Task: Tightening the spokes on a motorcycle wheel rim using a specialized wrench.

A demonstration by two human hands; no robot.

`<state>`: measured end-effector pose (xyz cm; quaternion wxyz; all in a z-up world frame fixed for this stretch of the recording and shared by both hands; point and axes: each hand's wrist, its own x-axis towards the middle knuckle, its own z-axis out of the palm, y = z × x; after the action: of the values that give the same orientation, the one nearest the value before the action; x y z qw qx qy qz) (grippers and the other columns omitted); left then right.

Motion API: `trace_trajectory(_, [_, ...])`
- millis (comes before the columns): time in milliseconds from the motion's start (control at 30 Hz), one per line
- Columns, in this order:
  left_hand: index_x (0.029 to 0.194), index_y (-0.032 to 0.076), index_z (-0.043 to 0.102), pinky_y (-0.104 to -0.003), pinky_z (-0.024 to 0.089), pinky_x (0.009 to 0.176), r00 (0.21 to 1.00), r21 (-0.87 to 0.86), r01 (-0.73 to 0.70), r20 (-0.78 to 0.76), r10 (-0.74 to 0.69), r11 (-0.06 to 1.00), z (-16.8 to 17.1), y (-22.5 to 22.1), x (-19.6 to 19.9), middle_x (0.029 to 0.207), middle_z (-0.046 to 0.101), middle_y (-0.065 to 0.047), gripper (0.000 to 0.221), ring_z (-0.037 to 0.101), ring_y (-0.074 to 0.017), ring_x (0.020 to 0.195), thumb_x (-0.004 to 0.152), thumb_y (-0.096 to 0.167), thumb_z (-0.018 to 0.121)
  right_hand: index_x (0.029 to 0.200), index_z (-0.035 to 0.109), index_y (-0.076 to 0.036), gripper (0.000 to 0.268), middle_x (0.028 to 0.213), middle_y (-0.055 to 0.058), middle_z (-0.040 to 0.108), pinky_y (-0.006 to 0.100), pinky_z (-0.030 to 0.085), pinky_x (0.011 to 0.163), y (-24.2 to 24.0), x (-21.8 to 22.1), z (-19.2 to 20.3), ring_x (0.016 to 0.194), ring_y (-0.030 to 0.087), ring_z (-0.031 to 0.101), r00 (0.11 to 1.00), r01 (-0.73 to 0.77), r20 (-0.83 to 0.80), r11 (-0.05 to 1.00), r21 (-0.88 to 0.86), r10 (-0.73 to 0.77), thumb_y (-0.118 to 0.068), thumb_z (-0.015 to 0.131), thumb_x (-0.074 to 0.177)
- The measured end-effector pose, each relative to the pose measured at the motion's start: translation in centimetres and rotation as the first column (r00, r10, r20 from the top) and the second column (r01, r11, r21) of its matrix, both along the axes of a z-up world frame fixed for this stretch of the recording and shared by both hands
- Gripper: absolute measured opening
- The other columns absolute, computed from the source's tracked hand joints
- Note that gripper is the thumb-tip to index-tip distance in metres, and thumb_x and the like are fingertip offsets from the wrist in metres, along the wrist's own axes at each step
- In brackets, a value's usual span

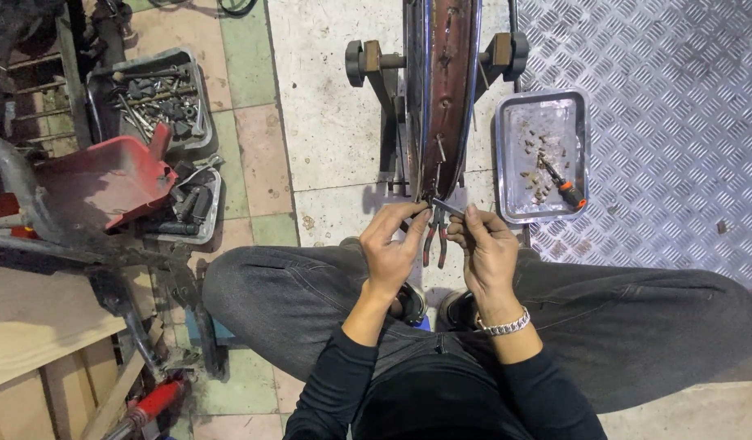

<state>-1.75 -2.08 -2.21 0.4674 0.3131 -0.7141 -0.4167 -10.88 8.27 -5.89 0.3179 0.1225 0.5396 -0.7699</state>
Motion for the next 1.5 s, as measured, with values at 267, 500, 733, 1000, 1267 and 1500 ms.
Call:
trace_trajectory(267, [0.092, 0.011, 0.079, -0.036, 0.059, 0.068, 1.0, 0.012, 0.003, -0.005, -0.003, 1.0, -0.6, 0.0, 0.1, 0.083, 0.078, -0.007, 0.011, 0.076, -0.0274, 0.076, 0.084, 0.005, 0.084, 0.092, 0.068, 0.0, 0.014, 0.082, 0.023, 0.072, 0.031, 0.065, 0.058, -0.1, 1.2, -4.7, 0.066, 0.027, 0.075, 0.994, -0.022, 0.104, 0.994, -0.111, 0.033, -0.011, 0.076, 0.094])
trace_trajectory(500, [0.092, 0.011, 0.08, -0.036, 0.059, 0.068, 1.0, 0.008, 0.007, -0.006, -0.007, 1.0, -0.7, -0.1, 0.1, 0.083, 0.078, -0.006, 0.012, 0.075, -0.0267, 0.075, 0.083, 0.004, 0.085, 0.092, 0.069, 0.002, 0.011, 0.078, 0.024, 0.07, 0.034, 0.064, 0.055, 0.0, 1.6, -6.1, 0.063, 0.031, 0.075, 1.0, -0.018, -0.024, 0.978, -0.209, 0.014, -0.008, 0.075, 0.094])
trace_trajectory(733, [0.095, 0.009, 0.08, -0.038, 0.059, 0.069, 1.0, -0.061, 0.016, -0.022, -0.017, 0.998, -0.6, 0.0, -0.4, 0.085, 0.078, -0.008, 0.015, 0.075, -0.0291, 0.078, 0.083, 0.002, 0.083, 0.095, 0.07, 0.009, 0.015, 0.075, 0.029, 0.069, 0.038, 0.063, 0.056, 0.2, -0.1, -1.5, 0.062, 0.035, 0.074, 0.97, -0.092, -0.238, 0.986, -0.136, 0.058, -0.004, 0.076, 0.092])
trace_trajectory(1000, [0.091, 0.009, 0.079, -0.037, 0.058, 0.064, 1.0, -0.114, -0.014, -0.015, 0.013, 0.993, -2.3, 0.2, -0.1, 0.079, 0.076, -0.007, 0.012, 0.073, -0.027, 0.07, 0.082, 0.003, 0.085, 0.089, 0.076, 0.002, 0.011, 0.076, 0.019, 0.073, 0.037, 0.06, 0.058, -1.9, -1.0, 8.4, 0.063, 0.026, 0.074, 0.56, 0.011, -0.818, 0.985, 0.171, 0.135, 0.009, 0.083, 0.085])
trace_trajectory(1267, [0.112, 0.006, 0.072, -0.034, 0.061, 0.063, 0.998, -0.023, -0.055, -0.024, 0.054, 0.998, 1.5, -0.6, 1.1, 0.098, 0.076, -0.011, 0.033, 0.073, -0.0273, 0.08, 0.081, -0.001, 0.082, 0.097, 0.081, -0.004, 0.015, 0.089, 0.016, 0.078, 0.038, 0.061, 0.066, -5.8, 2.6, 9.8, 0.076, 0.03, 0.076, 0.199, -0.067, -0.96, 0.98, 0.186, 0.196, 0.003, 0.082, 0.083])
trace_trajectory(1500, [0.106, 0.001, 0.076, -0.037, 0.063, 0.064, 0.997, 0.043, -0.043, -0.061, 0.045, 0.998, 0.2, -0.6, 2.7, 0.094, 0.078, -0.016, 0.031, 0.077, -0.0338, 0.081, 0.08, -0.014, 0.07, 0.1, 0.079, -0.002, 0.016, 0.1, 0.016, 0.079, 0.042, 0.063, 0.076, -5.5, 3.7, 10.7, 0.085, 0.034, 0.075, 0.118, -0.064, -0.967, 0.973, 0.222, 0.228, 0.003, 0.08, 0.085])
